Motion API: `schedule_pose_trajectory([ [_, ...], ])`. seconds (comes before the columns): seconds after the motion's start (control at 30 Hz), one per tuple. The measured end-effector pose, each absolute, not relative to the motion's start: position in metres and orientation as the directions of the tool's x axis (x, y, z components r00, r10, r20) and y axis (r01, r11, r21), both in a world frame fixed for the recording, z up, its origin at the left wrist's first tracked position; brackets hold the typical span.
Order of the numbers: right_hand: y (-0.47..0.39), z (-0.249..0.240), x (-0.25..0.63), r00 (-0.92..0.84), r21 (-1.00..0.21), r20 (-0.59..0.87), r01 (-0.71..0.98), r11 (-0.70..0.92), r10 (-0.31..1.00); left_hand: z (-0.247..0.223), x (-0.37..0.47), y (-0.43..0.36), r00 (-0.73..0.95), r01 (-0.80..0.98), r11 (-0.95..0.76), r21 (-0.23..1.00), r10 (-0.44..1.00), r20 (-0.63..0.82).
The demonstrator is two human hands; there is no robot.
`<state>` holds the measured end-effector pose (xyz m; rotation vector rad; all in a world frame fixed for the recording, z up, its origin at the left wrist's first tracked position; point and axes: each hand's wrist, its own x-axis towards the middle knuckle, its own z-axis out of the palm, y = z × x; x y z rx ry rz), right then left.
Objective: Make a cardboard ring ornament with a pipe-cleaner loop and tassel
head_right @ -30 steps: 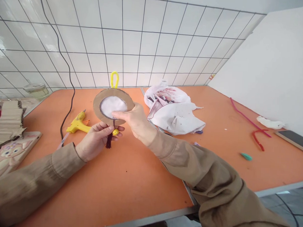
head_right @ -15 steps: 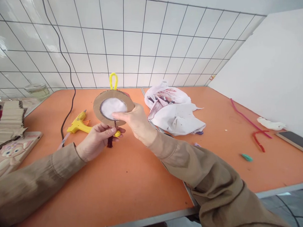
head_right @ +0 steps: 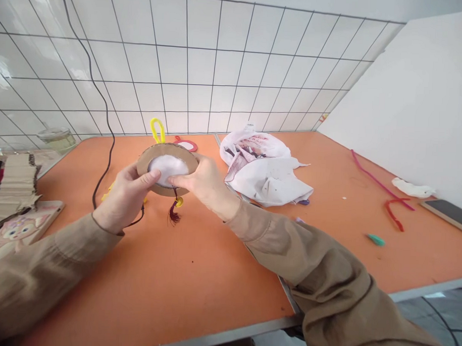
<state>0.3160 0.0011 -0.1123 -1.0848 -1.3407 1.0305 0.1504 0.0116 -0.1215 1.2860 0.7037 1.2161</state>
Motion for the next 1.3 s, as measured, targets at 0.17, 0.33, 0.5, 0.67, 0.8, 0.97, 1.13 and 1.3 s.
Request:
schedule_pose_trajectory([
  [0.17, 0.002, -0.118, 0.316, -0.107, -0.977, 0.199, 0.048, 0.205, 0.974, -0.079, 0.142, 0.014, 0.28, -0.078, -0.304, 0.949, 0.907, 0.314],
  [0.33, 0.004, -0.125, 0.315, -0.138, -0.977, 0.203, 0.045, 0.211, 0.97, -0.043, 0.147, 0.021, 0.232, 0.129, -0.382, 0.915, 0.909, 0.347],
  [0.5, 0.004, -0.119, 0.316, -0.119, -0.977, 0.211, -0.006, 0.212, 0.97, -0.025, 0.156, 0.031, 0.306, 0.235, -0.469, 0.851, 0.867, 0.393],
  [0.67, 0.005, -0.108, 0.324, -0.019, -0.954, 0.291, -0.083, 0.288, 0.957, -0.008, 0.167, 0.029, 0.322, 0.201, -0.596, 0.778, 0.79, 0.522],
  [0.8, 0.007, -0.103, 0.329, 0.054, -0.936, 0.341, -0.08, 0.344, 0.939, -0.019, 0.17, 0.028, 0.102, 0.082, -0.573, 0.815, 0.819, 0.565],
  [0.97, 0.011, -0.106, 0.328, 0.089, -0.941, 0.274, -0.183, 0.286, 0.958, -0.062, 0.16, 0.029, 0.1, -0.045, -0.145, 0.988, 0.984, 0.149],
  [1.13, 0.011, -0.109, 0.325, 0.089, -0.941, 0.23, -0.232, 0.244, 0.969, -0.096, 0.149, 0.02, 0.135, -0.066, -0.043, 0.997, 0.989, 0.051],
  [1.3, 0.008, -0.112, 0.322, 0.057, -0.958, 0.171, -0.225, 0.18, 0.984, -0.111, 0.156, 0.006, 0.435, -0.118, 0.068, 0.991, 0.901, -0.01],
])
